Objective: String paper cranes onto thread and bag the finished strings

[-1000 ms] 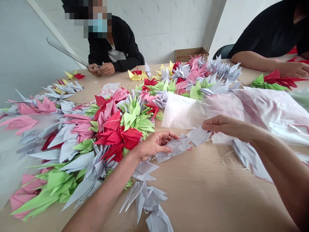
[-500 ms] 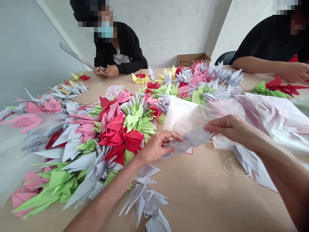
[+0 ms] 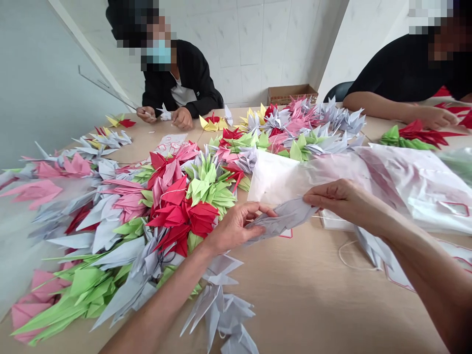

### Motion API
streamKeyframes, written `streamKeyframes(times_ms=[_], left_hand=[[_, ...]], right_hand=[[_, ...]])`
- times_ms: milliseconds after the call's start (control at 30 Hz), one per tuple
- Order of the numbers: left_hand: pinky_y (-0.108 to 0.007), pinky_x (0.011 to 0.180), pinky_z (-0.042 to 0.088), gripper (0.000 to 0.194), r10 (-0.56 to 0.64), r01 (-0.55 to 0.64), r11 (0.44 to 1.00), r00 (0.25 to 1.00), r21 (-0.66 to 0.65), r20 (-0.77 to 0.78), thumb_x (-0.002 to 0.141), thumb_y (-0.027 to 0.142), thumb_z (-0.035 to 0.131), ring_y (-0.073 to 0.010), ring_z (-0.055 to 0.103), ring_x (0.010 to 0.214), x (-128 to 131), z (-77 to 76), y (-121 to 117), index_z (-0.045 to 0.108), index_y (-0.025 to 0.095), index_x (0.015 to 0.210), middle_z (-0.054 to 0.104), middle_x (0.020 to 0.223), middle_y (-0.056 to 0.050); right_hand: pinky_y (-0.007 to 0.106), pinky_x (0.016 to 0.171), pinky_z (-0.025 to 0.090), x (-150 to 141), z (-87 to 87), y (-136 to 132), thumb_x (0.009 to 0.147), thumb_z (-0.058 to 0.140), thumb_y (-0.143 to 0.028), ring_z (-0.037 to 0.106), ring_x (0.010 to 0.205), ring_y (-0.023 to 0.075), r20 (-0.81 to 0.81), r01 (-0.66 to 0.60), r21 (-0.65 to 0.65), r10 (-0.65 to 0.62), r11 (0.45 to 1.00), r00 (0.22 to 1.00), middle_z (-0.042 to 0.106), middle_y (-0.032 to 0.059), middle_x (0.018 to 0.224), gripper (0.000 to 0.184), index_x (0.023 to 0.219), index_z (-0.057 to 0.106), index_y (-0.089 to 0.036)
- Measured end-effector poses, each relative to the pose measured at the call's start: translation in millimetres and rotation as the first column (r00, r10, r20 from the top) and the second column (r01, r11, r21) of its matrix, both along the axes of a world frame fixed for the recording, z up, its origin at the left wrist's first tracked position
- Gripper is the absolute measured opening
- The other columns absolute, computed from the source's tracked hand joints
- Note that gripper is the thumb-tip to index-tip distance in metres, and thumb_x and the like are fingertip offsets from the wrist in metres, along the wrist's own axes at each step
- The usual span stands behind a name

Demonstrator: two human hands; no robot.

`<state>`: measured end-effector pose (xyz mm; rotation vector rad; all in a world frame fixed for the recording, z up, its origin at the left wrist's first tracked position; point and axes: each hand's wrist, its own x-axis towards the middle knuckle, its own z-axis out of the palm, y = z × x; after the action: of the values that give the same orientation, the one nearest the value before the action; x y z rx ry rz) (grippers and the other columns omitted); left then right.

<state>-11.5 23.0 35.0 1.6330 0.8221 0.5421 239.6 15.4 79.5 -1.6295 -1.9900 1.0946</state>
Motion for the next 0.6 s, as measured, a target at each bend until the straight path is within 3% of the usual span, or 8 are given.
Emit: streamKeyframes(times_ms=[100, 200, 267, 367, 433, 533, 600], left_hand=[[-0.022, 0.077, 0.043, 0.029, 0.043, -0.037, 0.987, 0.998, 0.157, -0.037, 0.075, 0.006, 0.053, -0.0151, 0.059, 0.096, 2, 6.2, -2, 0.065, 0.020, 0.098, 0.061, 0.110, -0.003], [-0.020, 0.081, 0.041, 0.032, 0.082, -0.061, 0.956, 0.995, 0.287, -0.062, 0.074, 0.002, 0.052, -0.0138, 0.057, 0.099, 5, 11.6, -4, 0.067, 0.021, 0.096, 0.062, 0.105, -0.001], [-0.020, 0.080, 0.042, 0.033, 0.077, -0.052, 0.953, 0.994, 0.300, -0.073, 0.074, 0.002, 0.052, -0.0133, 0.058, 0.096, 6, 13.2, -4, 0.066, 0.021, 0.097, 0.062, 0.105, -0.001], [-0.020, 0.076, 0.043, 0.031, 0.061, -0.037, 0.967, 0.994, 0.253, -0.087, 0.075, 0.005, 0.052, -0.0143, 0.059, 0.093, 5, 12.7, -4, 0.065, 0.019, 0.099, 0.062, 0.107, -0.003], [-0.021, 0.076, 0.044, 0.029, 0.056, -0.035, 0.975, 0.994, 0.218, -0.090, 0.076, 0.008, 0.053, -0.0151, 0.060, 0.093, 3, 11.1, -3, 0.064, 0.019, 0.100, 0.062, 0.109, -0.004], [-0.022, 0.077, 0.045, 0.027, 0.037, -0.025, 0.988, 0.996, 0.154, -0.076, 0.076, 0.011, 0.054, -0.0160, 0.061, 0.093, 1, 8.2, -1, 0.064, 0.018, 0.101, 0.062, 0.112, -0.005], [-0.022, 0.077, 0.045, 0.027, 0.016, -0.009, 0.994, 0.998, 0.107, -0.061, 0.076, 0.012, 0.056, -0.0162, 0.061, 0.092, 1, 6.4, 0, 0.063, 0.017, 0.101, 0.063, 0.112, -0.006]], right_hand=[[0.025, 0.058, 0.037, 11, 0.9, -1, 0.078, 0.052, -0.054, 0.053, 0.068, 0.0156, 0.017, -0.045, -0.007, 0.046, 0.999, 0.999, 0.060, 0.0022, 0.076, 0.043, 0.104, 0.064, -0.022], [0.023, 0.055, 0.037, 22, -3.1, 0, 0.069, 0.067, -0.048, 0.052, 0.066, 0.0142, 0.057, -0.042, -0.077, 0.047, 0.996, 0.997, 0.061, 0.0029, 0.087, 0.065, 0.127, 0.049, -0.027], [0.022, 0.050, 0.033, 26, -6.9, 2, 0.068, 0.069, -0.044, 0.047, 0.060, 0.0111, 0.015, -0.095, -0.183, 0.100, 0.978, 0.995, 0.061, 0.0017, 0.084, 0.057, 0.120, 0.055, -0.026], [0.022, 0.048, 0.026, 28, -9.1, 6, 0.074, 0.064, -0.043, 0.039, 0.053, 0.0078, -0.064, -0.187, -0.308, 0.176, 0.933, 0.982, 0.053, -0.0011, 0.064, 0.030, 0.087, 0.067, -0.016], [0.022, 0.048, 0.023, 31, -7.3, 8, 0.076, 0.061, -0.045, 0.033, 0.051, 0.0064, -0.080, -0.150, -0.308, 0.132, 0.940, 0.988, 0.044, -0.0030, 0.055, 0.033, 0.074, 0.067, -0.013], [0.023, 0.049, 0.022, 37, -3.4, 8, 0.077, 0.060, -0.047, 0.029, 0.051, 0.0060, -0.117, -0.070, -0.255, 0.041, 0.964, 0.992, 0.040, -0.0042, 0.054, 0.035, 0.077, 0.069, -0.013], [0.023, 0.051, 0.025, 37, -2.3, 7, 0.077, 0.060, -0.047, 0.033, 0.055, 0.0072, -0.110, -0.076, -0.237, 0.051, 0.969, 0.993, 0.047, -0.0024, 0.059, 0.035, 0.079, 0.069, -0.014]])
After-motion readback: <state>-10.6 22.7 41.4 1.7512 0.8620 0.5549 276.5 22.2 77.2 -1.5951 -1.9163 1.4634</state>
